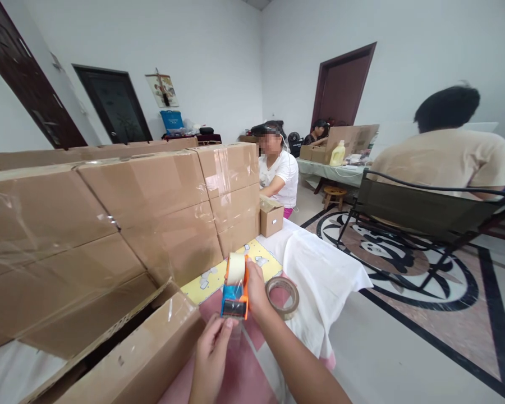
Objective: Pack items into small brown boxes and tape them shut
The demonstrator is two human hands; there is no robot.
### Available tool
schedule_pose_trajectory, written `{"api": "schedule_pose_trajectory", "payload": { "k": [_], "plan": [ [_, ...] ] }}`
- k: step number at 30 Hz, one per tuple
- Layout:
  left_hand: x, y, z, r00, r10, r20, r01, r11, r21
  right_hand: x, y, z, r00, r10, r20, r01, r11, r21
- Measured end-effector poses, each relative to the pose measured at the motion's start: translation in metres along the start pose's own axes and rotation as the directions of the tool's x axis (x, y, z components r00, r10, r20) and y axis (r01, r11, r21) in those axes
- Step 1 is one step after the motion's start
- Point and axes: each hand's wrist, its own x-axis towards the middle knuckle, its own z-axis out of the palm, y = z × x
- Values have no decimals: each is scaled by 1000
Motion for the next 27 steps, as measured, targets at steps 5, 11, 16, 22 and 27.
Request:
{"api": "schedule_pose_trajectory", "payload": {
  "k": [5, 11, 16, 22, 27],
  "plan": [
    [0, -5, -1, 1000, -15, -16, 15, 1000, -22, 2, 2, 0, 999, 15, 47, -17, 999, 34],
    [0, -10, 0, 996, -52, -76, 49, 998, -34, 0, 4, 0, 998, 33, 45, -34, 999, 18],
    [-1, -5, 1, 994, -36, -104, 31, 998, -45, 0, 8, -1, 999, 44, 2, -44, 999, 1],
    [-1, -5, -6, 987, -136, -84, 134, 991, -23, 1, 13, -1, 998, 58, 2, -58, 998, 2],
    [-4, -7, -10, 982, -175, -66, 177, 984, 34, -1, 12, -2, 999, 45, 28, -44, 998, -44]
  ]
}}
